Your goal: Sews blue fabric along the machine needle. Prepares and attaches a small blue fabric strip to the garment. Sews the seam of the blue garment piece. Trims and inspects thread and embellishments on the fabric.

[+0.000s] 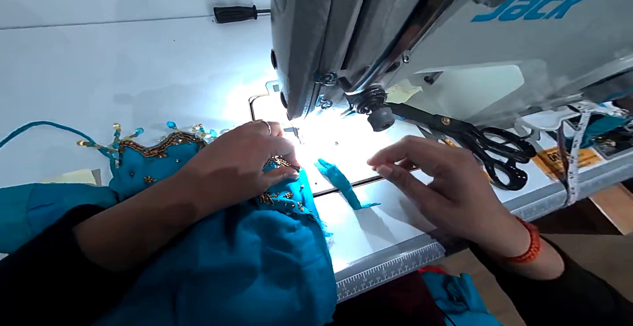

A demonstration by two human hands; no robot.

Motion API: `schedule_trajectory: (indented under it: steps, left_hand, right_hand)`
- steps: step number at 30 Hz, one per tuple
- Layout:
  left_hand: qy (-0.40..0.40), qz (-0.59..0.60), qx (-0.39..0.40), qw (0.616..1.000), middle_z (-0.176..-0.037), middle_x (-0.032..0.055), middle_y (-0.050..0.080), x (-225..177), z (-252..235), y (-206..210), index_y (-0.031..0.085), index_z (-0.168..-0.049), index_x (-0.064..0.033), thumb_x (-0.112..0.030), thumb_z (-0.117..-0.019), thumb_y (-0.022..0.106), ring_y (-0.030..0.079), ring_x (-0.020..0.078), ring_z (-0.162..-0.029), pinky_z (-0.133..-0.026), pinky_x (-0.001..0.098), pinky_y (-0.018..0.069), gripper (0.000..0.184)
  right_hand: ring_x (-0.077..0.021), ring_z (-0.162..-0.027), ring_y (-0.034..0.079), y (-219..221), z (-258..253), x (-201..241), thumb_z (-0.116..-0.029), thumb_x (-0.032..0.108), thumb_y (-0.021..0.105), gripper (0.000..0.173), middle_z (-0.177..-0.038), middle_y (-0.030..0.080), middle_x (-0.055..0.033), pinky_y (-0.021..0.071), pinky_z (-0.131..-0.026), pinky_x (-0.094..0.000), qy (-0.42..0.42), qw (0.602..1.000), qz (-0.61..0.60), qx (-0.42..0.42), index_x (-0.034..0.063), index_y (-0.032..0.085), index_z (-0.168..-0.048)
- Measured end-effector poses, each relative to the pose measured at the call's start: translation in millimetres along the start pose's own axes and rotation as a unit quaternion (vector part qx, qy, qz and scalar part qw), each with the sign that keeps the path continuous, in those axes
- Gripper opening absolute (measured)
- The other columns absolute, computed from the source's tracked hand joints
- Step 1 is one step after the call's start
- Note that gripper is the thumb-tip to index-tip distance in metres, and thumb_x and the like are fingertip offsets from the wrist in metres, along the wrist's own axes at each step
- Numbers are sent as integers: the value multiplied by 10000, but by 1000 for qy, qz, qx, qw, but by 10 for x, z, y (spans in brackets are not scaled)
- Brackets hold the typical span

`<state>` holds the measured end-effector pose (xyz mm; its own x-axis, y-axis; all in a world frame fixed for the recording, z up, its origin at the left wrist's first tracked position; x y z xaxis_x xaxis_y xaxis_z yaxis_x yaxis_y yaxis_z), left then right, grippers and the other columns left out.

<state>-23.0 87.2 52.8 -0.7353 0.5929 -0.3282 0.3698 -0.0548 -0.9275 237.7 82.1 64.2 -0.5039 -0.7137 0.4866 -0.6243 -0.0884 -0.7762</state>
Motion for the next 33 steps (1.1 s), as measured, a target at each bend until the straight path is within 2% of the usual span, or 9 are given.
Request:
schedule_trajectory:
  steps: [6, 9, 13, 17, 21, 23, 26, 29, 33]
  left_hand:
    - [-2, 9, -5, 1000, -885, -52, 662, -11, 7, 0, 764, -920, -235, -331, -902, 702, 626, 136, -906, -784, 332, 500, 115]
    - [2, 9, -5, 1000, -926, -23, 649, -12, 7, -3, 754, -932, -218, -336, -896, 708, 626, 165, -940, -800, 347, 510, 131]
    - [70, -4, -30, 997, -1000, 11, 702, -20, 26, 11, 721, -1075, -140, -326, -939, 642, 655, 186, -978, -868, 346, 530, 243]
    - [113, -11, -51, 992, -967, -19, 708, -41, 35, 30, 732, -1129, -160, -292, -957, 598, 658, 173, -961, -852, 352, 528, 255]
    - [136, 28, -53, 989, -922, -41, 718, -72, 43, 49, 767, -1075, -173, -260, -894, 609, 651, 121, -917, -805, 299, 517, 256]
    - [118, 57, -45, 990, -895, -86, 712, -70, 36, 56, 786, -1052, -206, -364, -879, 623, 631, 29, -875, -754, 207, 498, 286]
    - [92, 55, -34, 994, -899, -111, 720, -83, 26, 56, 796, -973, -247, -486, -926, 599, 648, 18, -910, -784, 224, 516, 313]
    - [73, 29, -43, 996, -879, -87, 731, -98, 9, 49, 792, -890, -258, -402, -924, 607, 681, 81, -889, -769, 310, 526, 236]
    - [47, 38, -29, 998, -820, -115, 673, -86, 1, 28, 748, -841, -251, -320, -859, 655, 627, 20, -775, -659, 244, 497, 117]
  right_hand:
    - [-42, -559, 591, 340, -314, 28, -913, 239, 762, 195, -755, 649, 22, 495, -472, -193, 75, 988, -84, 104, 104, 650, -996]
    - [-33, -623, 616, 479, -426, -57, -882, 87, 758, 194, -801, 650, -2, 524, -549, -175, 67, 972, -191, 122, 52, 619, -1013]
    - [-25, -566, 569, 513, -371, -20, -836, 29, 710, 179, -763, 637, 22, 483, -468, -163, 34, 964, -244, 102, 76, 630, -989]
    - [-12, -576, 594, 563, -361, 13, -842, 2, 730, 183, -822, 680, 20, 507, -480, -153, 2, 963, -257, 79, 70, 642, -987]
    - [-6, -591, 595, 572, -365, 32, -862, 42, 746, 112, -803, 692, 12, 505, -513, -148, -39, 977, -208, 36, 48, 688, -957]
    - [0, -631, 608, 579, -367, 47, -867, 59, 741, 86, -802, 697, 11, 513, -561, -141, -63, 981, -181, 22, 46, 695, -938]
    - [1, -660, 613, 584, -368, 64, -845, 62, 764, 126, -811, 698, 11, 509, -584, -133, -71, 983, -171, 14, 48, 693, -949]
    - [-2, -714, 645, 567, -373, 51, -820, 34, 750, 217, -901, 708, -1, 541, -614, -136, -51, 981, -183, 29, 48, 648, -1011]
    - [-27, -624, 616, 472, -318, -29, -820, 24, 681, 161, -844, 682, 17, 523, -510, -173, 18, 982, -184, 47, 80, 661, -969]
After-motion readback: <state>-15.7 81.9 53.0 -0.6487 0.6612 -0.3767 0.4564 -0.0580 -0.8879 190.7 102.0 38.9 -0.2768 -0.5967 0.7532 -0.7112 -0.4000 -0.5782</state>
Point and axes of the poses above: each hand's wrist, its own z-axis away from the middle knuckle, its own y-axis out of the palm, x = y × z, the point moved 4 cm from there along -z, towards the middle knuckle
